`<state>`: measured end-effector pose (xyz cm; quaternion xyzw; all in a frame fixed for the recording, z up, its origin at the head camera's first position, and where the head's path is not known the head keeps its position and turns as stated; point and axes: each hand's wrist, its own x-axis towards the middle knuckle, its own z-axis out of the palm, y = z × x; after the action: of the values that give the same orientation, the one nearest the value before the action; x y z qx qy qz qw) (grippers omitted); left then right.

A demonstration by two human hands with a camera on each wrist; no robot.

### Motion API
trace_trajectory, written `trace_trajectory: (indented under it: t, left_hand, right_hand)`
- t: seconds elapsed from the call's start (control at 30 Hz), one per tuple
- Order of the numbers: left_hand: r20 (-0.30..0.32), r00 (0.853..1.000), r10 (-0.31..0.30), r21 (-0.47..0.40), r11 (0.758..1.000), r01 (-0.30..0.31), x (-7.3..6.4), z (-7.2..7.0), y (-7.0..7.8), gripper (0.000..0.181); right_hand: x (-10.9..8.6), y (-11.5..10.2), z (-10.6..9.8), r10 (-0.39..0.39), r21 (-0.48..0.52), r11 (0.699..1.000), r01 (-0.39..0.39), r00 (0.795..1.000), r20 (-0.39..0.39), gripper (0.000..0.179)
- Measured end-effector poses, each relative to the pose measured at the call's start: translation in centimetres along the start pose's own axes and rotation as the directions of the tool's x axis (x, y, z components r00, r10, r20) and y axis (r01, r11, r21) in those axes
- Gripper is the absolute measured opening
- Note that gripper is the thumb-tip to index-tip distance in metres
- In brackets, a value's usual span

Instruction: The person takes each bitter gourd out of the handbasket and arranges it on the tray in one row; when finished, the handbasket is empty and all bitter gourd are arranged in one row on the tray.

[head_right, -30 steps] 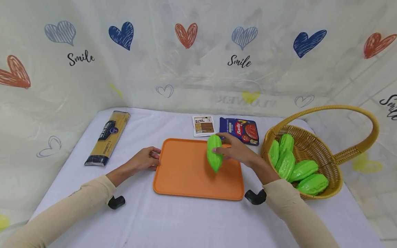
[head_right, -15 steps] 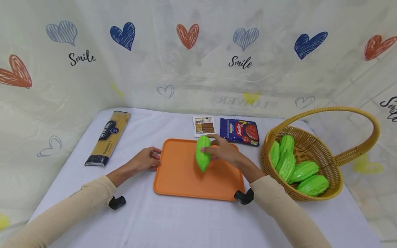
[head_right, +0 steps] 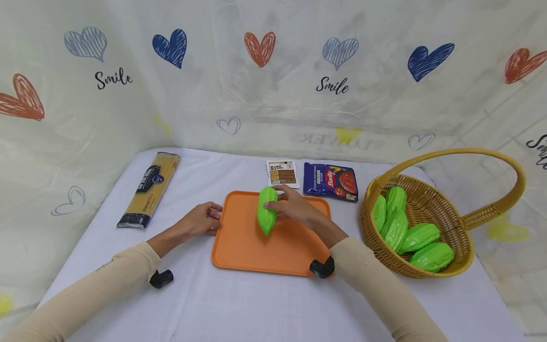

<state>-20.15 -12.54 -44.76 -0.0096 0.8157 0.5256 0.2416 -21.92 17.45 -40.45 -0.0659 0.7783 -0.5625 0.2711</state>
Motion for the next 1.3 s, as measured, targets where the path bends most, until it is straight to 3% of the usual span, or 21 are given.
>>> trace_trajectory:
  t: [0.23,0.53,1.0,1.3]
  left_hand:
    - [-0.002,1.0,0.003,0.002,1.0,-0.003,0.0,0.0,0.1,0.048]
    - [-0.009,1.0,-0.007,0.011,1.0,0.007,0.2,-0.1,0.2,0.047]
    - [0.001,1.0,-0.015,0.011,1.0,0.015,0.0,-0.3,0.3,0.047]
    - [0.002,1.0,-0.022,0.022,1.0,0.022,0.1,-0.2,0.2,0.049]
  right_hand:
    - [1.3,-0.5,1.2,0.017,0.036,0.999,-0.018,1.0,0.023,0.074]
    - [3.0,-0.8,2.1,0.01,-0.014,1.0,-0.01,1.0,0.014,0.074]
    - [4.6,-2.1,4.2,0.051,-0.048,0.998,-0.052,0.998,-0.022,0.059]
    - [6.2,-2.1,5.4,0.08,-0.028,0.996,-0.082,0.995,-0.061,0.06]
